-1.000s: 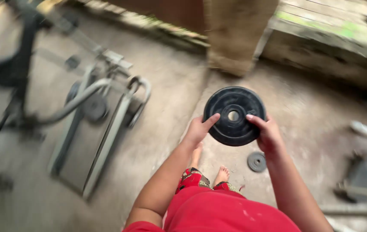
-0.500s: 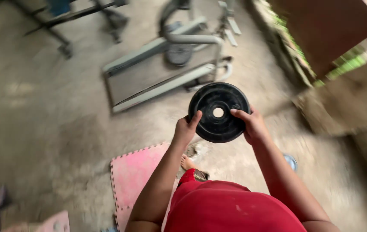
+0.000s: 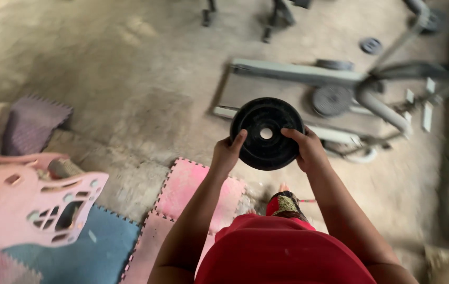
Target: The recorder is seen assembling a dumbbell by adding weight plates and securing them with a collar.
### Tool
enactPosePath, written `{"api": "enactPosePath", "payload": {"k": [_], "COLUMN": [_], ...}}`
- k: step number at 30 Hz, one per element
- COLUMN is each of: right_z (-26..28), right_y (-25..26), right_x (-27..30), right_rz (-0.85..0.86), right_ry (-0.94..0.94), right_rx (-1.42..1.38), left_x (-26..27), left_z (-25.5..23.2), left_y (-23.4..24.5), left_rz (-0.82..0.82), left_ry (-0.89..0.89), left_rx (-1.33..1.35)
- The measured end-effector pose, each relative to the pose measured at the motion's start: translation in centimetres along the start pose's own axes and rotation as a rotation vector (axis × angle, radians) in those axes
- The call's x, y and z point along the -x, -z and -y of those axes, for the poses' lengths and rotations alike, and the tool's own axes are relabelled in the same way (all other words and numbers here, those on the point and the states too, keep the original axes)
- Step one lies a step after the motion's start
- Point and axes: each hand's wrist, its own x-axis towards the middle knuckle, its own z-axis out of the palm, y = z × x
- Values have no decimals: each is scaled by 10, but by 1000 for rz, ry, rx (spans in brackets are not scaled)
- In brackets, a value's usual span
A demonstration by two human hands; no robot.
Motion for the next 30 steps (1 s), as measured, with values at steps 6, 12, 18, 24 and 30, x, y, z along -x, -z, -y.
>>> {"api": "enactPosePath", "payload": {"k": [6,12,18,24,30], "right_z": [12,46,49,23,-9], "right_y": [-53,-114,-190,-290,-405], "right_x": [-122,-273,-379,-452,-534], "right_rz": [95,181,242,328,328], "right_ry": [-7,-15,-132,-209,-178], "right_rx": [83,185,185,239,231], "left_x": [-99,-235,-305,-378,-476], "left_z": [-13,-20,-54,-54,-47], "left_y": [33,46,95,186,298], "left_rz": [-72,-199,-360,-432,-434], "left_ry": [70,55,-89,54,23], "left_rx": [90,99,302,302,244]}}
